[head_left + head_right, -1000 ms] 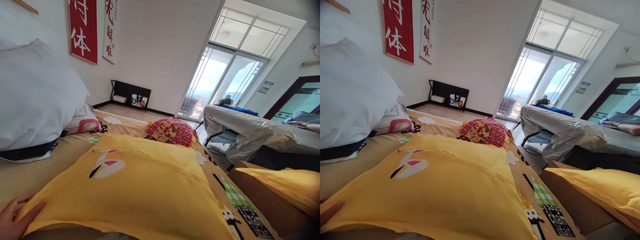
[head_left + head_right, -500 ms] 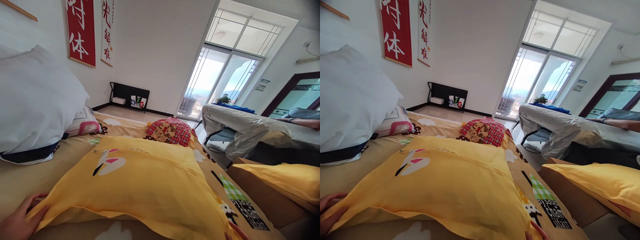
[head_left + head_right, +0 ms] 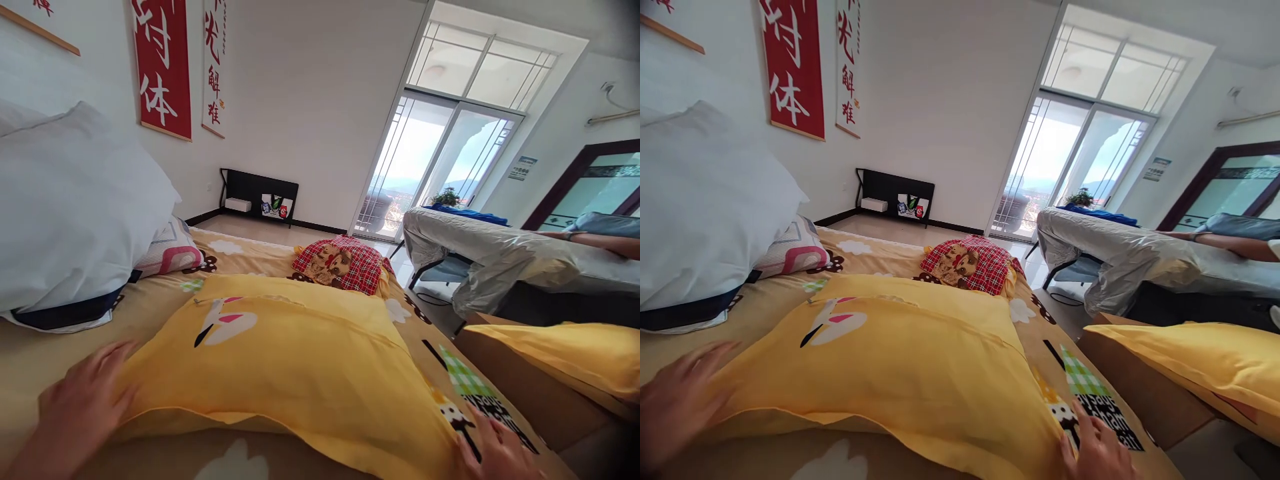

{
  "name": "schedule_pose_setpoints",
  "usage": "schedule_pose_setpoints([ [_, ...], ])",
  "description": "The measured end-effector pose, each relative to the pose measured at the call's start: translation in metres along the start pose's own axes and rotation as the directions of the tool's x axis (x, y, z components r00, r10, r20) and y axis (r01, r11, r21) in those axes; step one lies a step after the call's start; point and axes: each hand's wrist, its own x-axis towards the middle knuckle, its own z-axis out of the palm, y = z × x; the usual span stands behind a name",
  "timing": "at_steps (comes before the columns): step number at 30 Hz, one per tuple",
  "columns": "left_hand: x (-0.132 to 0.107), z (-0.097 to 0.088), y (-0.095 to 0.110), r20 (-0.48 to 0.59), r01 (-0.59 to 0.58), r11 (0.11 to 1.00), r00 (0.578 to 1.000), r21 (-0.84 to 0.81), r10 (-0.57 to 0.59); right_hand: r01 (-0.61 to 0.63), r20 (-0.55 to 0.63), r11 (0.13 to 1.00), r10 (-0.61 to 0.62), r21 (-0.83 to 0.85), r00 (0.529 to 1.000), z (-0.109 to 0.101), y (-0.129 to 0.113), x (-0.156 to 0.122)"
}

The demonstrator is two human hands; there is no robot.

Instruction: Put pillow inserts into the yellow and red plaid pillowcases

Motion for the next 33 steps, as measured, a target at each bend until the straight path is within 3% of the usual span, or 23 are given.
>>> schedule_pose_setpoints([
  [2,0.011,-0.044,0.068,-0.107,-0.213,0.974,0.973,-0.072,0.205,0.078,-0.073,0.997,-0.079,-0.019,0.994,-0.035,-0.042,0.028],
  [3,0.020,-0.066,0.107,-0.160,-0.330,0.937,0.937,-0.114,0.310,0.131,-0.087,0.991,-0.130,0.002,0.988,-0.053,-0.067,0.044],
  [5,0.045,-0.102,0.188,-0.098,-0.577,0.798,0.817,-0.174,0.569,0.275,-0.080,0.958,-0.269,0.079,0.960,-0.087,-0.121,0.079],
  [7,0.081,-0.120,0.262,0.020,-0.703,0.680,0.692,-0.209,0.722,0.414,-0.078,0.895,-0.407,0.164,0.910,-0.116,-0.173,0.117],
  [9,0.124,-0.117,0.319,0.150,-0.731,0.650,0.633,-0.205,0.759,0.486,-0.075,0.840,-0.483,0.242,0.872,-0.136,-0.219,0.154],
  [10,0.145,-0.107,0.338,0.217,-0.703,0.680,0.645,-0.208,0.733,0.494,-0.073,0.826,-0.495,0.272,0.866,-0.141,-0.238,0.170],
  [12,0.178,-0.075,0.357,0.299,-0.613,0.764,0.704,-0.202,0.644,0.470,-0.035,0.824,-0.485,0.315,0.874,-0.134,-0.270,0.191],
  [15,0.192,-0.005,0.345,0.330,-0.517,0.837,0.770,-0.181,0.547,0.397,0.138,0.841,-0.472,0.368,0.871,-0.085,-0.298,0.187],
  [18,0.174,0.066,0.313,0.417,-0.482,0.861,0.757,-0.163,0.503,0.356,0.306,0.846,-0.487,0.396,0.818,-0.017,-0.311,0.157],
  [21,0.164,0.116,0.293,0.474,-0.455,0.880,0.749,-0.139,0.462,0.334,0.357,0.848,-0.487,0.410,0.797,0.029,-0.315,0.142],
  [24,0.176,0.137,0.289,0.504,-0.426,0.896,0.750,-0.126,0.427,0.317,0.393,0.844,-0.493,0.433,0.776,0.044,-0.311,0.152],
  [28,0.199,0.139,0.275,0.530,-0.359,0.931,0.777,-0.072,0.341,0.264,0.468,0.862,-0.465,0.432,0.752,0.047,-0.289,0.179],
  [33,0.230,0.131,0.209,0.535,-0.204,0.979,0.829,0.018,0.163,0.162,0.571,0.921,-0.350,0.354,0.743,0.063,-0.235,0.209],
])
